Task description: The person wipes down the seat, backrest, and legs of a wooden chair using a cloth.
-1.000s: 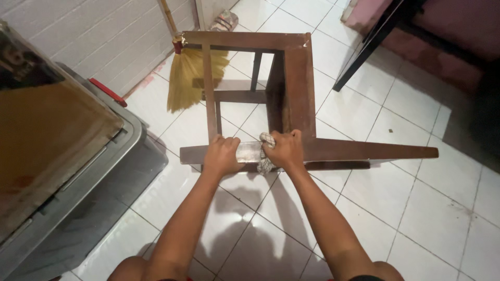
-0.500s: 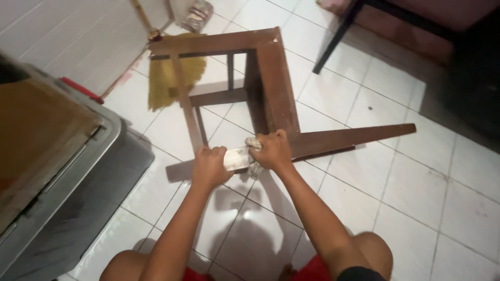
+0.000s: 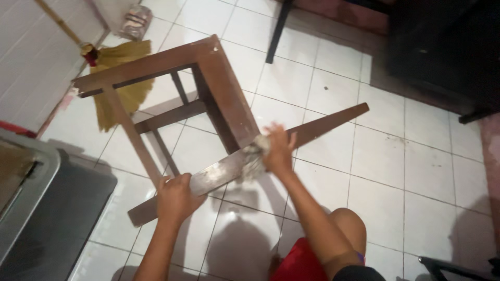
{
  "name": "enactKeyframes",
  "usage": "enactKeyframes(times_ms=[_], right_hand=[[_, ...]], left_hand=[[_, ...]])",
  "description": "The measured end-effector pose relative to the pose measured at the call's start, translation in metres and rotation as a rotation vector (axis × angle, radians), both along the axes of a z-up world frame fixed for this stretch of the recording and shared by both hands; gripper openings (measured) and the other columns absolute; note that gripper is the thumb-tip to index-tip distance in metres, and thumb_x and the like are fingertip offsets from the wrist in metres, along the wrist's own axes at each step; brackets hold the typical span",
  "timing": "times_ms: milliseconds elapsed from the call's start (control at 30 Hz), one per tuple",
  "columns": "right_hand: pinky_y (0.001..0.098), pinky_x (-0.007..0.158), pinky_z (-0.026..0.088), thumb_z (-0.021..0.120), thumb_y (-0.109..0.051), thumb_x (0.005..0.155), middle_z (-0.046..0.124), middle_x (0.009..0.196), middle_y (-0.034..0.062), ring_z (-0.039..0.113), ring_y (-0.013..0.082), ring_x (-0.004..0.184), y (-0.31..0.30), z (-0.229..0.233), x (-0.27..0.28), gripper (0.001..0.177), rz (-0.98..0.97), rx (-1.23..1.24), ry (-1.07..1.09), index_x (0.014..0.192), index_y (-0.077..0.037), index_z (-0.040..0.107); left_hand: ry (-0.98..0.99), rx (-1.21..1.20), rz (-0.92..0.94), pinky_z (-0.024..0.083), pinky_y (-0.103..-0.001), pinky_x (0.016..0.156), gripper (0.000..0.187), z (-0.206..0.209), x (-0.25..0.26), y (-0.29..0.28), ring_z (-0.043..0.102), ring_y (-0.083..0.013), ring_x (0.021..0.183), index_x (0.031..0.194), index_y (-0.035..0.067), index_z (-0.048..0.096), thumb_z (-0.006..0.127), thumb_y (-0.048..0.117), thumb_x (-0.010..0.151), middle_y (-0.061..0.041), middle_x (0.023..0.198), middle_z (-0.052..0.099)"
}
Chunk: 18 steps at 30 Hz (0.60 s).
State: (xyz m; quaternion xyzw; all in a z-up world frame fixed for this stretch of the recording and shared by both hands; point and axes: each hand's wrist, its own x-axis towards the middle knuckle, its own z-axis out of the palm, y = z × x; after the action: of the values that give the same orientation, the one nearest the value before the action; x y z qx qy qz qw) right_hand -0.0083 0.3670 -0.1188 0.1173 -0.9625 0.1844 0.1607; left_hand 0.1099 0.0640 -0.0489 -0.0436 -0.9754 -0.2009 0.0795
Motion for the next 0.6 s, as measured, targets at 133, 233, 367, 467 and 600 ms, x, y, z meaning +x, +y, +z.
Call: enactKeyframes(times_ms=[133, 233, 367, 467, 600], right_hand=[[0.0626, 0.108, 0.033, 0.083, -0.02, 0.078, 0.05, 0.137, 0.0235, 0.045, 0.042, 0.132, 0.109, -0.003, -0.056, 0.066, -0.316, -0.104, 0.122, 0.134, -0.005, 0.052], [0.0476, 0.095, 0.046, 0.08, -0.024, 0.085, 0.058, 0.125, 0.0175, 0.057, 0.0357, 0.114, 0.19, 0.015, -0.092, 0.043, -0.482, -0.041, 0.221, 0.123, -0.008, 0.065], [0.0477, 0.092, 0.05, 0.075, -0.034, 0.099, 0.067, 0.115, 0.014, 0.061, 0.0343, 0.107, 0.238, 0.021, -0.12, 0.028, -0.583, -0.218, 0.082, 0.113, -0.01, 0.072], [0.0509, 0.092, 0.051, 0.074, -0.035, 0.098, 0.071, 0.108, 0.0143, 0.062, 0.0352, 0.108, 0.22, 0.005, -0.137, 0.028, -0.586, -0.075, 0.243, 0.108, -0.008, 0.074], [0.0532, 0.105, 0.038, 0.068, -0.036, 0.092, 0.064, 0.115, 0.0307, 0.057, 0.0441, 0.115, 0.132, 0.0, -0.093, 0.047, -0.435, -0.111, 0.02, 0.106, 0.008, 0.067]], left_hand=[[-0.009, -0.034, 0.037, 0.046, -0.048, 0.101, 0.056, -0.001, 0.0, 0.007, 0.07, -0.0343, 0.081, 0.086, 0.004, 0.068, 0.089, 0.05, 0.062, -0.015, 0.081, 0.072], [-0.075, -0.105, 0.051, 0.042, -0.051, 0.109, 0.069, -0.006, 0.0, 0.007, 0.068, -0.0336, 0.095, 0.103, 0.004, 0.067, 0.086, 0.057, 0.063, -0.015, 0.095, 0.071], [-0.129, -0.244, -0.014, 0.027, -0.06, 0.118, 0.103, -0.009, -0.008, 0.02, 0.054, -0.0302, 0.13, 0.144, 0.006, 0.049, 0.08, 0.062, 0.063, -0.015, 0.138, 0.057], [0.031, -0.13, -0.125, 0.022, -0.062, 0.118, 0.111, -0.015, -0.02, 0.053, 0.041, -0.0369, 0.141, 0.148, -0.002, 0.038, 0.075, 0.066, 0.069, -0.02, 0.151, 0.043], [0.01, -0.073, -0.199, 0.019, -0.063, 0.118, 0.112, -0.023, -0.038, 0.09, 0.032, -0.0404, 0.146, 0.148, -0.005, 0.034, 0.074, 0.067, 0.072, -0.024, 0.155, 0.037]])
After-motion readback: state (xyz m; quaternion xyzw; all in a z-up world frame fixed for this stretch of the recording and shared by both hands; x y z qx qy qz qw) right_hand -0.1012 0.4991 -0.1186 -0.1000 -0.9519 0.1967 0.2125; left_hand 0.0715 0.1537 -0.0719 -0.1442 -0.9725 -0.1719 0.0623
